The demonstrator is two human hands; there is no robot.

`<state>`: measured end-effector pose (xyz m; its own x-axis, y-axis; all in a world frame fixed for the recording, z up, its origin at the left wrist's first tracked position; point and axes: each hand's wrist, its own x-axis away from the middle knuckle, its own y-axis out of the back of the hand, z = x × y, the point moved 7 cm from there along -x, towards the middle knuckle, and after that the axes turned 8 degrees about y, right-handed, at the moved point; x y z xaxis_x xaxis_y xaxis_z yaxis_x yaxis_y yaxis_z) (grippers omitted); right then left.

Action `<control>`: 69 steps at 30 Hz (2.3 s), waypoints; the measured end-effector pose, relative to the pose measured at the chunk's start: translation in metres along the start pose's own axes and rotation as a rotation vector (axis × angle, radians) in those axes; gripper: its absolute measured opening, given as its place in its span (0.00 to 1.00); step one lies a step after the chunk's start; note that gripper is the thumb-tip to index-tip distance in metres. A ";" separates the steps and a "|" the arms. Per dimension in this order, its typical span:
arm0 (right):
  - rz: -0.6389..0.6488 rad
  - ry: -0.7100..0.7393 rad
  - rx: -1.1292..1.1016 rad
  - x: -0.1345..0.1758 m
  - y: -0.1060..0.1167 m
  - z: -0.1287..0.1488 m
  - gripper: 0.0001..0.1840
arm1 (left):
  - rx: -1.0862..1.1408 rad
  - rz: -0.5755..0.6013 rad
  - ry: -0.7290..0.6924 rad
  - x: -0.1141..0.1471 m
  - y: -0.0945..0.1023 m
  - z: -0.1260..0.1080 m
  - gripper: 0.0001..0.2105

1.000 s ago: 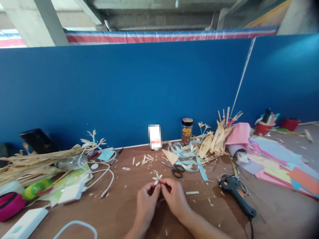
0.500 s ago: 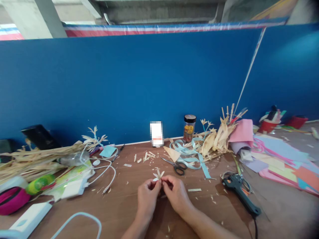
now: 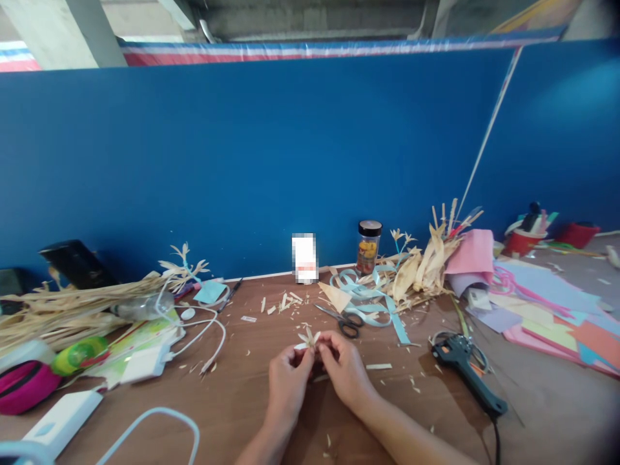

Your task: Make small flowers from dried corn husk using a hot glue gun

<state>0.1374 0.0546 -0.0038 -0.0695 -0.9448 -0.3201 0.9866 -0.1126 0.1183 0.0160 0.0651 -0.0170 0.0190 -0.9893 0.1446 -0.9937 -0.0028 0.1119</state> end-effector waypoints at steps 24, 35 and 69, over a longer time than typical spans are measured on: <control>0.182 -0.235 -0.361 -0.006 -0.003 -0.012 0.14 | -0.086 0.014 -0.102 0.009 -0.002 -0.014 0.12; 0.155 -0.223 -0.313 -0.006 -0.002 -0.017 0.13 | -0.142 0.013 -0.176 0.015 -0.003 -0.023 0.09; 0.179 -0.229 -0.408 -0.005 -0.005 -0.005 0.13 | -0.083 -0.037 -0.188 0.019 -0.002 -0.026 0.10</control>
<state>0.1338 0.0615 -0.0071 0.1209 -0.9868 -0.1079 0.9603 0.1438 -0.2392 0.0209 0.0506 0.0112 0.0268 -0.9985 -0.0468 -0.9800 -0.0355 0.1959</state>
